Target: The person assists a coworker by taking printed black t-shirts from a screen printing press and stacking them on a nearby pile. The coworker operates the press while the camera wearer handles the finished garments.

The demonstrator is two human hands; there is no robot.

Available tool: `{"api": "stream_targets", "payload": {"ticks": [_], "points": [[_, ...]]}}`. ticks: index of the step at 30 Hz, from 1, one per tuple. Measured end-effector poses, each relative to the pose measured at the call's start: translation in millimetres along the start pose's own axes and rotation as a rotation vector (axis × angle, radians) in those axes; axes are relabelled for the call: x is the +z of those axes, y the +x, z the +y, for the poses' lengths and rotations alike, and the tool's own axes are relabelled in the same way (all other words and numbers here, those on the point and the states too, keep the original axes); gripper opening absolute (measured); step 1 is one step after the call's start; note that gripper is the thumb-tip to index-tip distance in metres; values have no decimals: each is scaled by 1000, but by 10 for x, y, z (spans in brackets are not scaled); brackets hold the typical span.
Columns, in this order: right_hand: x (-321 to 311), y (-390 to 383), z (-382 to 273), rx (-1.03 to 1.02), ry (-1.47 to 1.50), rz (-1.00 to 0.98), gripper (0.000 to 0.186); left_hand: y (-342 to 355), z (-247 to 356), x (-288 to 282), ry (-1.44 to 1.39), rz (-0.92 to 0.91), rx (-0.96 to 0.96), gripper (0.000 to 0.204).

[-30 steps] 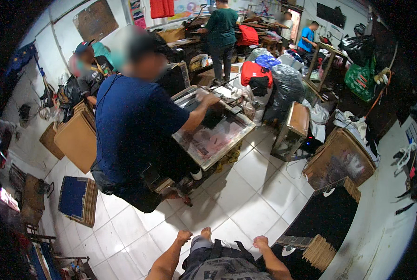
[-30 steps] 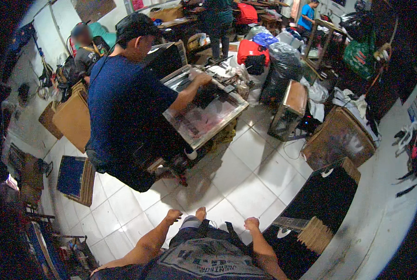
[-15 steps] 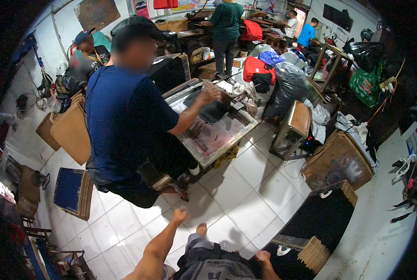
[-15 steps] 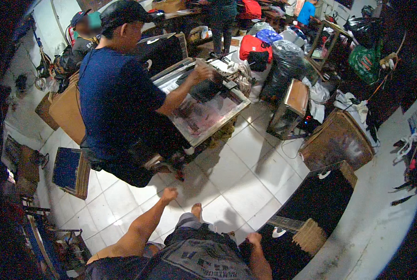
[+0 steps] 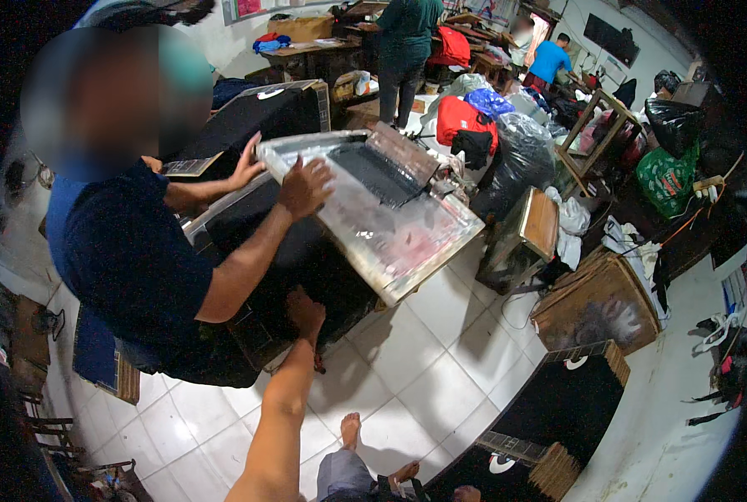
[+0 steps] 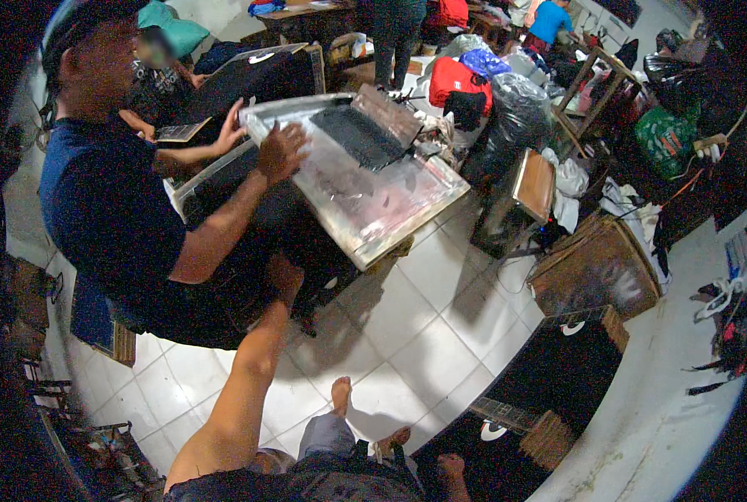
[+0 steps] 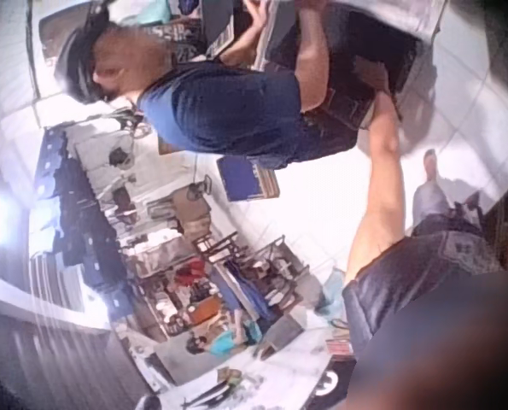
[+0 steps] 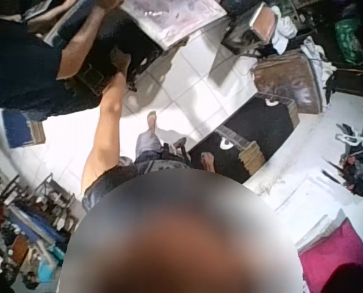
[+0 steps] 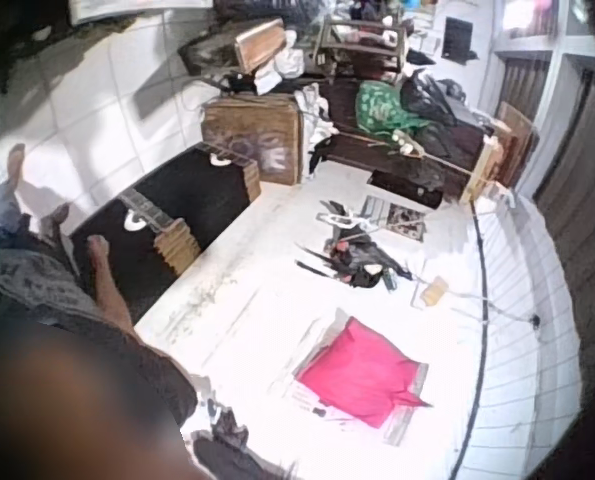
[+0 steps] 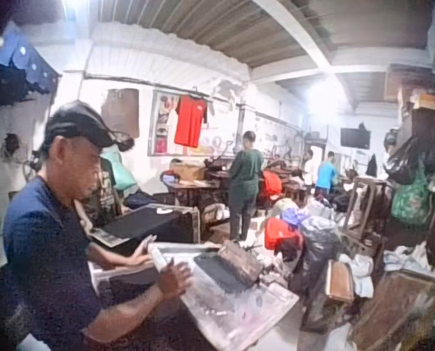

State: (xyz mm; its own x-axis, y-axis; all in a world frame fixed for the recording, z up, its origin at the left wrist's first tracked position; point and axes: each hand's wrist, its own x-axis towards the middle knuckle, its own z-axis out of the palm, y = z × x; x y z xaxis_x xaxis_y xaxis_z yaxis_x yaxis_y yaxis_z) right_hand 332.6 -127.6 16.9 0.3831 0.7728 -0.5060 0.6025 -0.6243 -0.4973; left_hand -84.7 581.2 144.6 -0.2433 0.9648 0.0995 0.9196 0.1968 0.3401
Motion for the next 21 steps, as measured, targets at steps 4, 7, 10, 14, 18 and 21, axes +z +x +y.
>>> {"api": "stream_targets", "payload": {"ticks": [4, 7, 10, 14, 18, 21], "points": [[-239, 489, -1311, 130, 812, 122, 8, -333, 243, 0, -365, -313, 178, 50], [-481, 980, -2334, 287, 755, 17, 6, -1123, 148, -195, -882, -1083, 449, 40], [-690, 1398, -3241, 29, 391, 77, 13, -1535, -502, -379, -1019, -851, -83, 24], [-806, 1989, -4356, -211, 208, -27, 21, -1383, -1498, -612, -735, 441, -391, 21], [-434, 2684, -5564, -303, 460, -76, 20, -1076, -1793, -770, -1052, 97, -598, 28], [-218, 3056, -6264, -112, 552, -40, 19, -931, -1833, -955, -832, 110, -521, 31]]}}
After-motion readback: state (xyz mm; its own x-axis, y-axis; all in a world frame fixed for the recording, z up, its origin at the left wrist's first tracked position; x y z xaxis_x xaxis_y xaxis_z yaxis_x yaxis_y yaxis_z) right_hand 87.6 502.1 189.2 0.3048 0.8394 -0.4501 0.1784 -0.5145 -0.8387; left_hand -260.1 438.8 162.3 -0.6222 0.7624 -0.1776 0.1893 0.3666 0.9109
